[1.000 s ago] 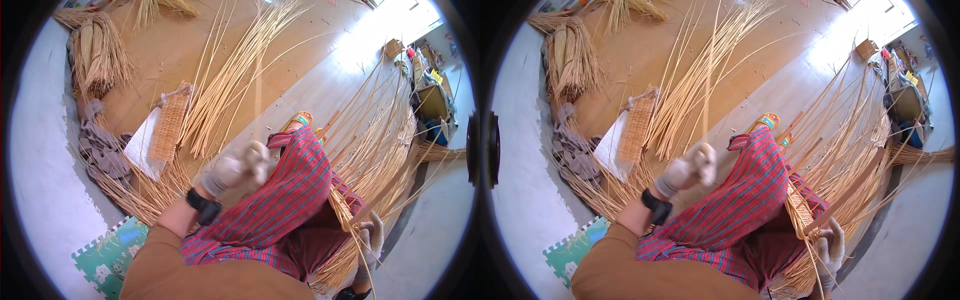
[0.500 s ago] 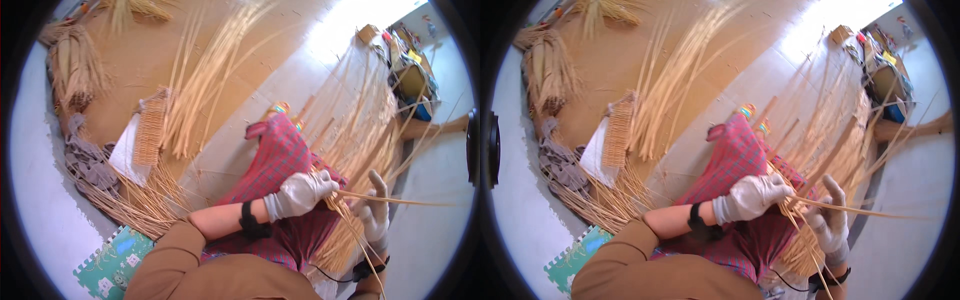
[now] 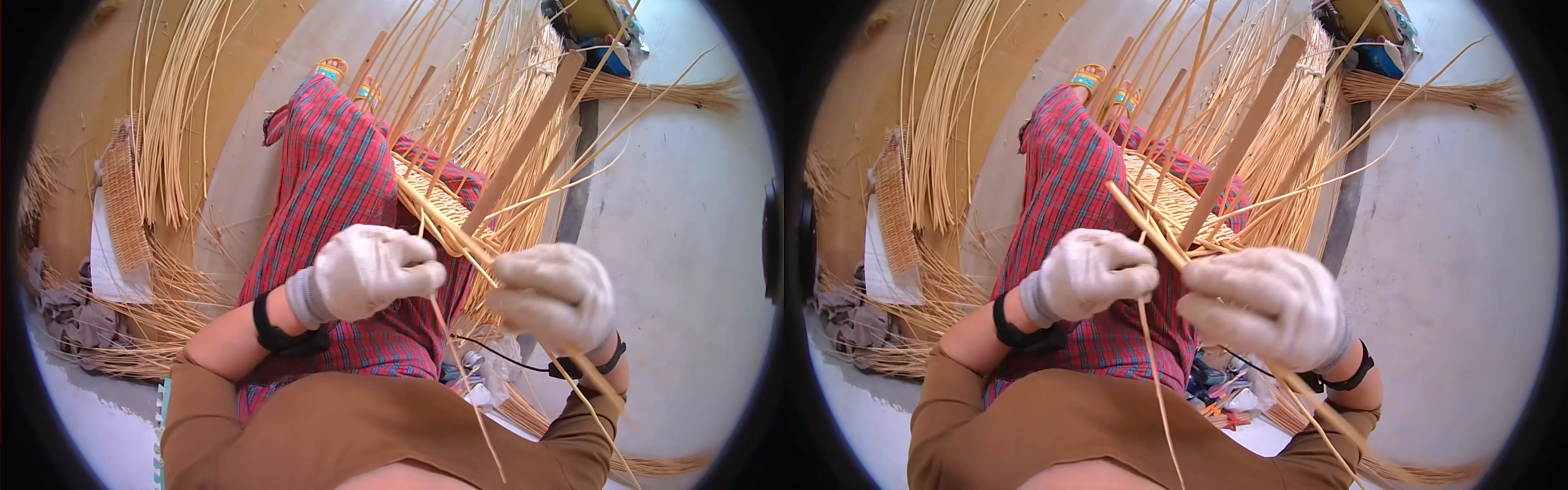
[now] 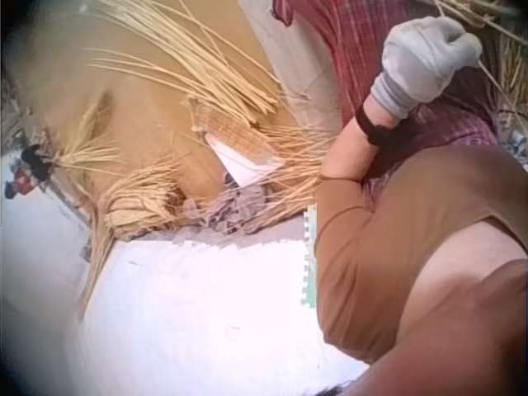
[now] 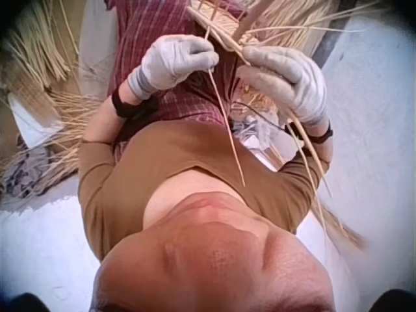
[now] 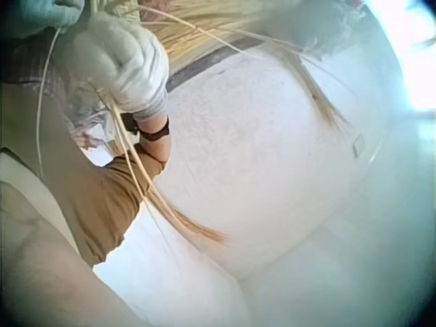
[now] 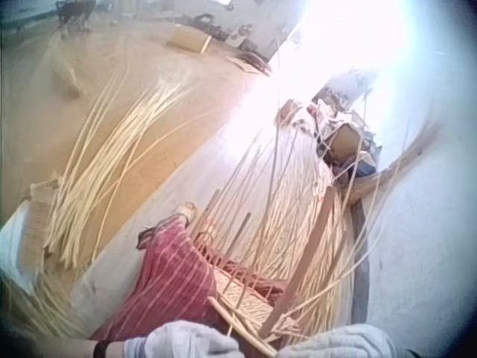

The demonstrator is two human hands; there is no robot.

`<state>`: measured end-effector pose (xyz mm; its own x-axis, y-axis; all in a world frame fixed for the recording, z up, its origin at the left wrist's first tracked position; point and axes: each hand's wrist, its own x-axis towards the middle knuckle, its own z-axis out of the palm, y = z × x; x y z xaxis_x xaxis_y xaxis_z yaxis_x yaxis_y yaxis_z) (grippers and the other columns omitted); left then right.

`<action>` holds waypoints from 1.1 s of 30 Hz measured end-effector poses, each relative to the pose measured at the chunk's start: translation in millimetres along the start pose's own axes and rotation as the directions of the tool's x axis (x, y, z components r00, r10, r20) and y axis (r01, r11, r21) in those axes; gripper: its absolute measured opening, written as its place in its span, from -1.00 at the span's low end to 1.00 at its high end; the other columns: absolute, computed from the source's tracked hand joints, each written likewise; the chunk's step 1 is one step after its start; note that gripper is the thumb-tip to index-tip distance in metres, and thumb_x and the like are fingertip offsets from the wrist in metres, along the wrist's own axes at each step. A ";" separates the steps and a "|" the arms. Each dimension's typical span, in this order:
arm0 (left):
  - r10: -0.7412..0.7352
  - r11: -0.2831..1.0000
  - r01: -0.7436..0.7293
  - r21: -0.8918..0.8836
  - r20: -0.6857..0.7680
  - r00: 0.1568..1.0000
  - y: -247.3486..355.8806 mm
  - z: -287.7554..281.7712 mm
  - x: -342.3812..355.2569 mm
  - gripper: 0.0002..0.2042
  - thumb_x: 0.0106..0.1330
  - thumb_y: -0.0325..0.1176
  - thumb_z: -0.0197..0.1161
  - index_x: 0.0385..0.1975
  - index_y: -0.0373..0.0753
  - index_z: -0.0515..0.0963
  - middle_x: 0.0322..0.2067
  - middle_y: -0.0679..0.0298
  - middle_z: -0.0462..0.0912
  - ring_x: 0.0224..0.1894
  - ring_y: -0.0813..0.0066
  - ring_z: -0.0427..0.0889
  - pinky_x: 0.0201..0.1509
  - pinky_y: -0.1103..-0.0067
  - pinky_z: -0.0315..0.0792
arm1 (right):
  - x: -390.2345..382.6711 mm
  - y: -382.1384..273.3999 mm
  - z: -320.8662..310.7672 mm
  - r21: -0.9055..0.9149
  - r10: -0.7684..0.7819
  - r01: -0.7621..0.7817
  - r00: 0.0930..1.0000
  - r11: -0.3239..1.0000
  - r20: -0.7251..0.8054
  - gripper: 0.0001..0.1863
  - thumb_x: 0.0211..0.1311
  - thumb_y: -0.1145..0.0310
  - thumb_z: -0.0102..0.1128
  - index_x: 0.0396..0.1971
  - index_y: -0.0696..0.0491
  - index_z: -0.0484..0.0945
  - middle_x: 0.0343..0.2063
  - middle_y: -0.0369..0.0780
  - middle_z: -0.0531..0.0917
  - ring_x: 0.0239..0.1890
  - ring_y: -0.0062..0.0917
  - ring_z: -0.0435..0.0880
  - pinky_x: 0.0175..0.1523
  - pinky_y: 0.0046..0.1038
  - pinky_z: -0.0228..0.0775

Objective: The person weaves a wicker basket by hand, bending and tucking straw strands around a rectangular wooden frame while using shears to trim excess material.

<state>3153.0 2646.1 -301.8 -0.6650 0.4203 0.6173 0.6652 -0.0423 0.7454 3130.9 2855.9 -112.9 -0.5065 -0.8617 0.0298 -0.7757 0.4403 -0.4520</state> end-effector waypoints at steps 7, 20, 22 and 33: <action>-0.028 0.993 0.036 0.115 -0.069 0.997 -21.3 -20.4 -28.0 -0.76 0.02 -0.38 0.43 -0.27 -0.13 0.65 -0.43 0.36 0.65 -0.45 0.32 0.64 -0.38 0.42 0.49 | 15.2 3.4 8.8 -0.135 -0.149 0.190 0.952 0.973 0.266 -0.77 -0.06 0.37 0.37 -0.35 0.08 0.63 -0.20 -0.13 0.68 -0.22 -0.35 0.77 -0.23 -0.40 0.71; -0.166 0.984 0.175 0.025 -0.205 0.964 -21.0 -26.7 -18.4 -0.82 0.09 -0.50 0.38 -0.29 -0.13 0.66 -0.36 0.33 0.72 -0.34 0.29 0.70 -0.15 0.40 0.52 | 27.6 5.6 20.4 -0.178 -0.222 0.257 0.956 0.950 0.193 -0.72 -0.07 0.29 0.36 -0.35 0.11 0.60 -0.30 -0.12 0.62 -0.33 -0.37 0.70 -0.34 -0.41 0.60; -0.130 0.987 0.138 0.087 -0.095 0.987 -12.3 -32.7 -12.9 -0.87 0.15 -0.48 0.38 -0.30 -0.15 0.66 -0.35 0.34 0.72 -0.21 0.25 0.73 -0.10 0.35 0.52 | 27.6 13.0 24.8 -0.126 -0.204 0.231 0.959 0.965 0.196 -0.71 -0.05 0.29 0.36 -0.34 0.12 0.59 -0.35 -0.16 0.60 -0.36 -0.40 0.67 -0.36 -0.41 0.58; -0.075 0.942 0.023 -0.336 -0.144 0.987 -22.5 -10.2 -19.2 -0.89 0.30 -0.53 0.32 -0.21 -0.33 0.64 -0.28 0.17 0.70 -0.08 0.10 0.74 0.28 0.06 0.58 | 38.1 -2.0 41.6 -0.349 -0.058 0.229 0.897 0.909 0.439 -0.84 -0.03 0.30 0.27 -0.46 -0.01 0.51 -0.50 -0.34 0.54 -0.40 -0.52 0.61 -0.35 -0.46 0.43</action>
<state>3147.3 2629.8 -327.9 -0.7552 0.2872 0.5893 0.4974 -0.3344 0.8005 3128.8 2811.6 -147.9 -0.2445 -0.9087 -0.3384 -0.9522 0.2909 -0.0931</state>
